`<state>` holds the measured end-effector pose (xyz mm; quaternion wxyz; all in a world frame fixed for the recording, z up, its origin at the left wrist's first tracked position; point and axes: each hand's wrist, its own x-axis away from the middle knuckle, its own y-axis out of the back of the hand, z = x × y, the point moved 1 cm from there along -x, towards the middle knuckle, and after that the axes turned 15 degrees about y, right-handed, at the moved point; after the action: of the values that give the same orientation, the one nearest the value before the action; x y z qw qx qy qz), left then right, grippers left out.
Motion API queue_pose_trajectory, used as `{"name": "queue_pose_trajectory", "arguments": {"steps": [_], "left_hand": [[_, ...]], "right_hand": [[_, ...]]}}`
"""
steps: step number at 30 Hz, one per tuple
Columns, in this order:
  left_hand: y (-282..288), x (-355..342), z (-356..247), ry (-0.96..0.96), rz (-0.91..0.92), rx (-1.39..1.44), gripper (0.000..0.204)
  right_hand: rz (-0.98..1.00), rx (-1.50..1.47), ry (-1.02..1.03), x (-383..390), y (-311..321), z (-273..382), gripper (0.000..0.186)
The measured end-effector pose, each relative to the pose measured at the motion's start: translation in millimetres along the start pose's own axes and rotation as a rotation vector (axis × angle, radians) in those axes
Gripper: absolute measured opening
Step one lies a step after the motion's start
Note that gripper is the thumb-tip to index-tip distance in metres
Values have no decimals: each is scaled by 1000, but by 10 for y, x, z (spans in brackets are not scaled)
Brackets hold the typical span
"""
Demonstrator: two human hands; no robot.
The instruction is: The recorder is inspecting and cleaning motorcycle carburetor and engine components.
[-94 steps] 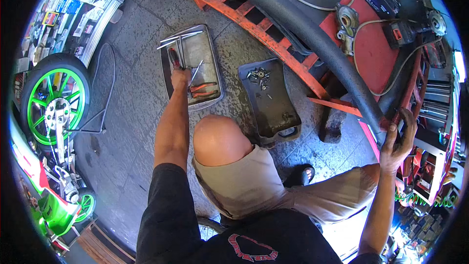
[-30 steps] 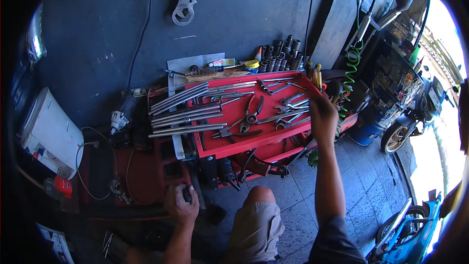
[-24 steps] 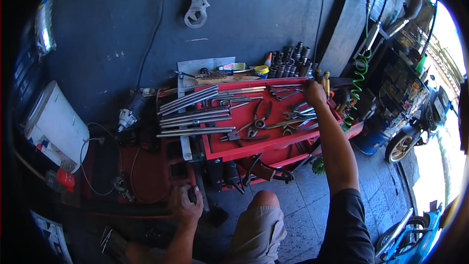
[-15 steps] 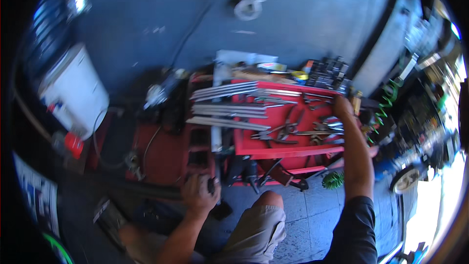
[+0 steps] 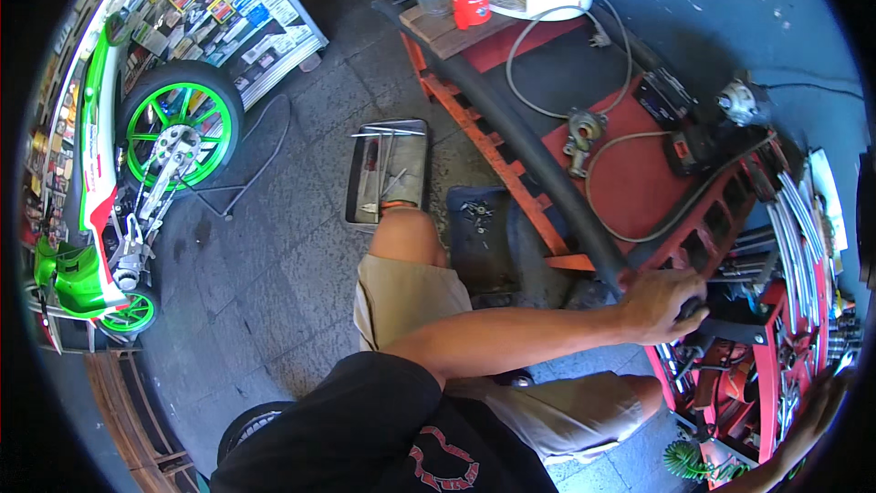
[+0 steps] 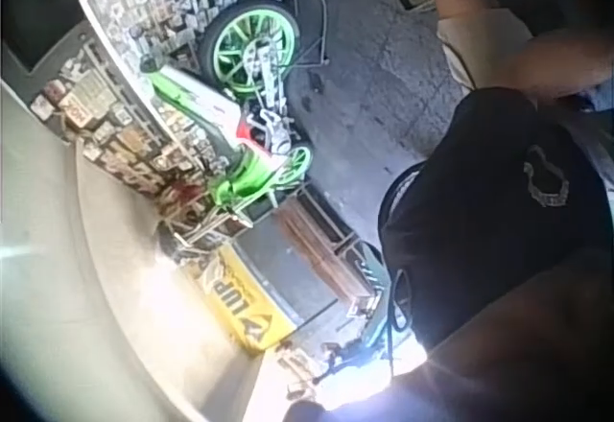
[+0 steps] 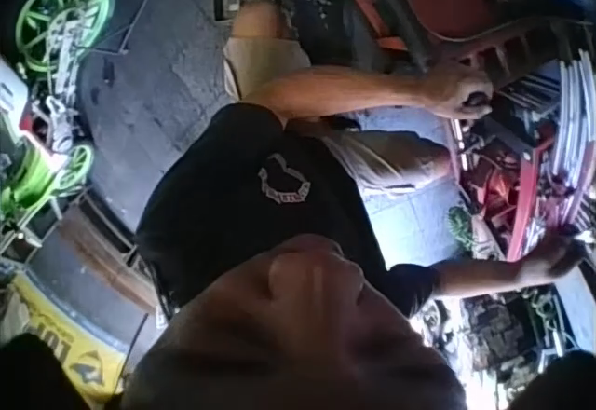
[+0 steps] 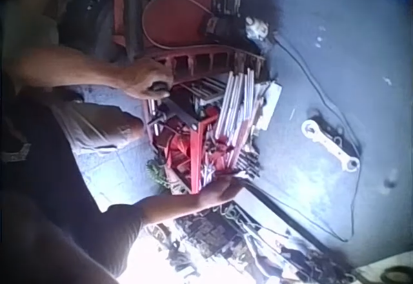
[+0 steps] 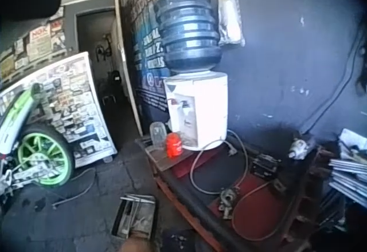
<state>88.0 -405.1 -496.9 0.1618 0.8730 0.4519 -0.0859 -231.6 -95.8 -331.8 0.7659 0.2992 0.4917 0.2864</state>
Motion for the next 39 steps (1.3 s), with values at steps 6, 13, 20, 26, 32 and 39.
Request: {"name": "queue_pose_trajectory", "arguments": {"steps": [6, 13, 20, 26, 32, 39], "left_hand": [[1075, -170, -173, 82, -91, 485, 15], [1859, -35, 222, 116, -248, 257, 15], [2265, 9, 319, 200, -244, 196, 18], [3252, -316, 440, 199, -644, 132, 24], [4190, -368, 689, 351, -931, 852, 22], [4268, -410, 866, 381, -791, 965, 20]], "right_hand": [[777, -711, -311, 578, -1943, 2160, 26], [938, -659, 110, 1490, -5406, 3438, 40], [997, -933, -320, 1432, -6854, 4842, 45], [966, -694, -164, 1021, -5749, 4234, 44], [442, -447, -158, 299, -3771, 3176, 19], [-43, -241, -47, -131, -3019, 2136, 26]]}}
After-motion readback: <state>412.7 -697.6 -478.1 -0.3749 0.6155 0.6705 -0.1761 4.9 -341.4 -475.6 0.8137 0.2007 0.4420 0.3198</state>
